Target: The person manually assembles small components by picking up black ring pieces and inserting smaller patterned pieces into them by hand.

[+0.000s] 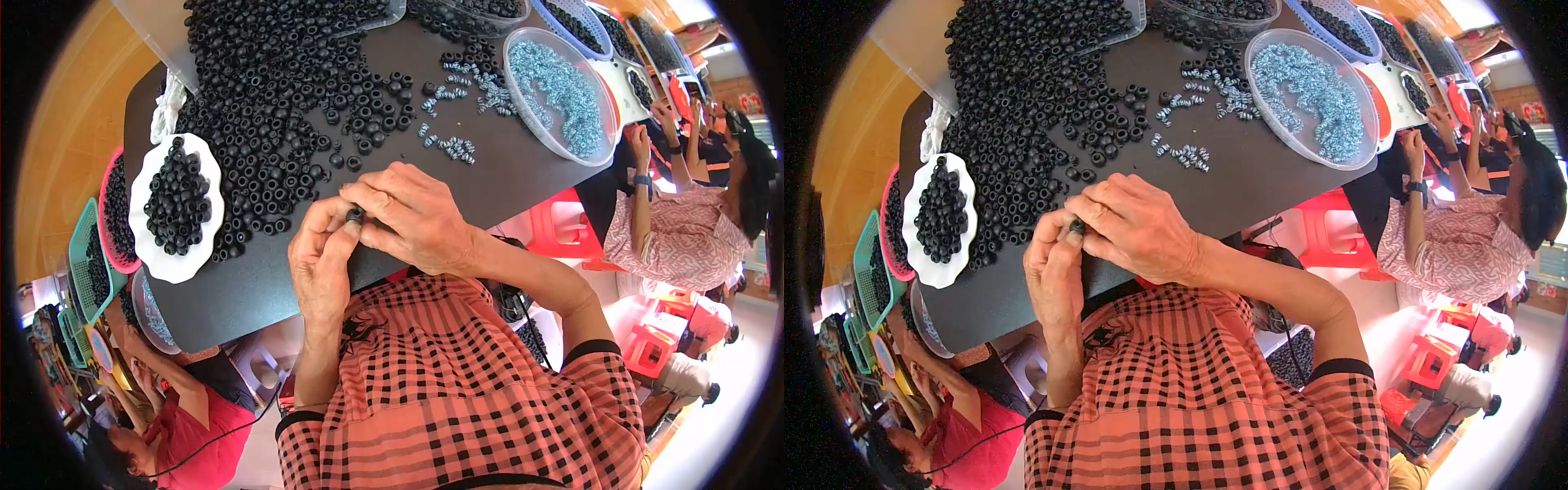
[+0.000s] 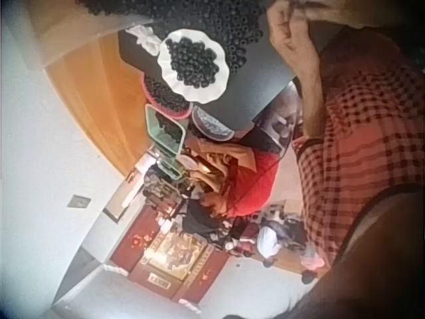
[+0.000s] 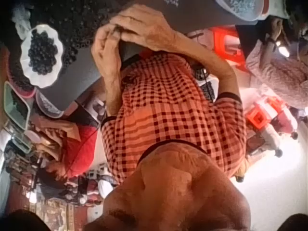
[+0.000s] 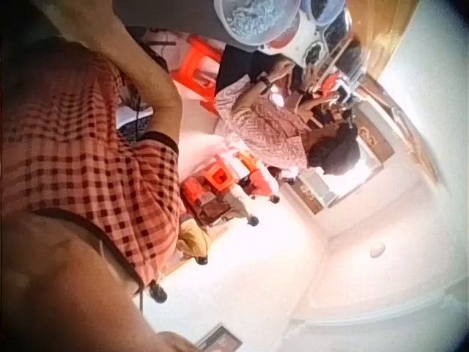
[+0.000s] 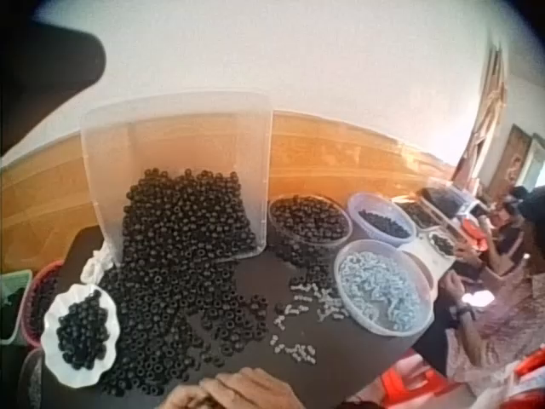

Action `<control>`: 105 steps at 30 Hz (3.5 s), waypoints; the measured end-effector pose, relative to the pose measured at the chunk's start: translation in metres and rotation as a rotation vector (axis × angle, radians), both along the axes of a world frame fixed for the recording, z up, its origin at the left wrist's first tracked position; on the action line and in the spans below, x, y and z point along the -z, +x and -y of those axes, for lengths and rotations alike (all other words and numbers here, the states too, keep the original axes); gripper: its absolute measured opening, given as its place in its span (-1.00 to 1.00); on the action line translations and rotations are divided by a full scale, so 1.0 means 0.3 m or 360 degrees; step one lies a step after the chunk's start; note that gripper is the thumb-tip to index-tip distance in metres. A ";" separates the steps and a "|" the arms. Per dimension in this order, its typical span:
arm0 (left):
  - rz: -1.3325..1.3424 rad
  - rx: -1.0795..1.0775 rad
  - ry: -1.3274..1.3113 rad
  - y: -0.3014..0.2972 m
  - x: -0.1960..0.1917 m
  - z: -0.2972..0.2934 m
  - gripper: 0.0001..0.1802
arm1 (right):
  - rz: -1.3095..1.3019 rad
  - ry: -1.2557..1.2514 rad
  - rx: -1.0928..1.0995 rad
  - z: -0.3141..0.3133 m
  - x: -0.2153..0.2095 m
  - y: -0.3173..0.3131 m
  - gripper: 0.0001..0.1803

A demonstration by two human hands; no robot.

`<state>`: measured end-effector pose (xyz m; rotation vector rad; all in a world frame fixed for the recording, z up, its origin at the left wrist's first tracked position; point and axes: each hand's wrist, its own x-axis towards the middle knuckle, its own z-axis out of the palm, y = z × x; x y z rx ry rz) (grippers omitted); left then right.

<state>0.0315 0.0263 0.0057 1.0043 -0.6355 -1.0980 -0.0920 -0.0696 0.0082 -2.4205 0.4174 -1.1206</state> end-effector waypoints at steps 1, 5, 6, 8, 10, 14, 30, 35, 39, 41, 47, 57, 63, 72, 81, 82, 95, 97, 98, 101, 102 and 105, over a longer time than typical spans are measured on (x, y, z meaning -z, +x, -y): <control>-0.0029 -0.0023 0.0021 0.000 0.002 0.001 -0.79 | -0.0030 -0.0101 0.0028 0.003 -0.001 0.002 -0.44; -0.0049 -0.0029 0.0030 -0.001 0.000 0.003 -0.81 | -0.0054 -0.0140 0.0042 0.011 -0.005 0.005 -0.44; -0.0034 -0.0032 0.0040 0.000 0.003 0.002 -0.82 | -0.0069 -0.0165 0.0035 0.014 -0.004 0.005 -0.44; -0.0017 -0.0031 0.0050 0.002 0.007 0.002 -0.83 | -0.0081 -0.0191 0.0031 0.018 -0.004 0.005 -0.44; 0.0122 -0.0036 0.0076 0.002 0.010 0.001 -0.82 | -0.0098 -0.0220 0.0020 0.021 -0.005 0.005 -0.45; 0.0374 -0.0046 0.0211 -0.005 -0.013 -0.008 -0.78 | 0.0033 -0.0211 0.0017 0.028 0.012 0.007 -0.47; 0.0593 0.0062 0.0118 0.007 0.014 -0.009 -0.74 | 0.0090 -0.0339 -0.0070 0.019 0.020 0.003 -0.57; 0.0543 0.0106 0.0124 0.008 0.008 -0.006 -0.73 | 0.0128 -0.0266 -0.0052 0.018 0.019 0.009 -0.61; 0.0443 -0.0073 0.0142 -0.020 -0.009 0.004 -0.73 | 0.0210 -0.0142 -0.0031 0.019 0.009 0.023 -0.60; 0.0419 -0.0172 0.0123 -0.033 -0.007 0.016 -0.68 | 0.0203 -0.0052 0.0042 0.020 0.009 0.018 -0.60; 0.0380 -0.0175 0.0092 -0.026 0.008 0.010 -0.66 | 0.0263 -0.0106 -0.0060 0.027 0.020 0.021 -0.61; 0.0695 -0.0168 0.0167 -0.014 0.018 0.013 -0.64 | 0.0276 -0.0221 -0.0073 0.018 0.024 0.015 -0.66; 0.0739 -0.0157 0.0057 -0.016 0.036 0.020 -0.64 | 0.0262 -0.0291 -0.0080 0.022 0.028 0.013 -0.66; 0.0359 -0.0142 -0.0087 -0.027 0.023 0.021 -0.72 | 0.0332 -0.0124 -0.0072 0.025 0.009 0.009 -0.61; 0.0319 -0.0057 -0.0129 -0.016 0.037 0.010 -0.69 | 0.0333 -0.0077 -0.0074 0.019 0.006 0.006 -0.60; 0.0334 -0.0054 -0.0133 -0.015 0.036 0.009 -0.69 | 0.0348 -0.0084 -0.0078 0.021 0.007 0.008 -0.60; 0.0532 -0.0187 -0.0096 -0.023 0.035 0.001 -0.68 | 0.0365 -0.0172 -0.0089 0.029 0.008 0.011 -0.55; 0.0604 -0.0202 -0.0075 -0.030 0.013 -0.005 -0.67 | 0.0352 -0.0098 -0.0030 0.019 0.006 0.011 -0.56; 0.0678 -0.0212 -0.0057 -0.030 0.009 -0.004 -0.66 | 0.0357 -0.0076 -0.0020 0.020 0.013 0.011 -0.54; 0.0530 -0.0177 -0.0115 -0.027 0.022 -0.002 -0.64 | 0.0323 -0.0079 -0.0035 0.022 0.002 0.008 -0.53; 0.0524 -0.0181 -0.0108 -0.026 0.020 -0.005 -0.64 | 0.0317 -0.0073 -0.0040 0.022 0.005 0.012 -0.53; 0.0580 -0.0165 -0.0078 -0.027 0.002 -0.004 -0.65 | 0.0363 -0.0088 -0.0057 0.029 0.014 0.016 -0.46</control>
